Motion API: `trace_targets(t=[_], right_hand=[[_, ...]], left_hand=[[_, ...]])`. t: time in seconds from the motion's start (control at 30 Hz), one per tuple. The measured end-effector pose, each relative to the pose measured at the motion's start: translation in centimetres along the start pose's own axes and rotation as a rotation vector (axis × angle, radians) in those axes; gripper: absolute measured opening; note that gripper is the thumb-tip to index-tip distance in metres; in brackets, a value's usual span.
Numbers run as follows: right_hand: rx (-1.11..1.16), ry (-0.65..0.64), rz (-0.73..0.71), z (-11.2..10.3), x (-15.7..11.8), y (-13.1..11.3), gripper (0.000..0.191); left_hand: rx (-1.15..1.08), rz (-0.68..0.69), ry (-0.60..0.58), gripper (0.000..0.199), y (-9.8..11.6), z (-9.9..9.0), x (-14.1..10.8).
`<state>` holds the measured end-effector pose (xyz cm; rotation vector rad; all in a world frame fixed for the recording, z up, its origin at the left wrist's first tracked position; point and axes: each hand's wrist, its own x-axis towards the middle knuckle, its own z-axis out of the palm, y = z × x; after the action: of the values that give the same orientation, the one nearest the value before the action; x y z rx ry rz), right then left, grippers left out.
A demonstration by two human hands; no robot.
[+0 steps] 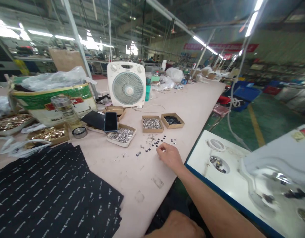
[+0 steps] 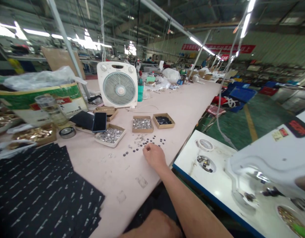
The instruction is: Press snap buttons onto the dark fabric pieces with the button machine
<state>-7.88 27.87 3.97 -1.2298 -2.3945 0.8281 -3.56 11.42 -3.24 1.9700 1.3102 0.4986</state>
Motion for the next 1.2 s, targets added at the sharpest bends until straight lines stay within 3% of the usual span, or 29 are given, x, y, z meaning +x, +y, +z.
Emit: trace_targets(t=[0.1, 0.23, 0.4, 0.57, 0.77, 1.2], right_hand=[[0.11, -0.027, 0.03, -3.0, -4.7, 1.8, 0.014], [0.37, -0.122, 0.136, -6.0, -13.7, 6.0, 0.009], [0.532, -0.116, 0.348, -6.6, -24.6, 8.8, 0.006], [0.614, -0.024, 0.47, -5.8, -31.3, 9.2, 0.011], [0.602, -0.004, 0.385, -5.2, -34.7, 9.5, 0.009], [0.456, -0.031, 0.135, -5.7, -35.2, 8.9, 0.022]], left_hand=[[0.044, -0.012, -0.024, 0.02, -0.2, 0.4, 0.0], [0.191, 0.057, 0.005, 0.021, 0.9, 0.2, -1.2], [0.386, 0.236, 0.004, 0.023, 2.9, 0.4, -3.4], [0.491, 0.429, 0.057, 0.03, 4.7, 2.0, -5.4], [0.484, 0.467, 0.113, 0.033, 6.0, 2.9, -7.4], [0.407, 0.499, 0.254, 0.02, 8.1, 1.9, -8.5]])
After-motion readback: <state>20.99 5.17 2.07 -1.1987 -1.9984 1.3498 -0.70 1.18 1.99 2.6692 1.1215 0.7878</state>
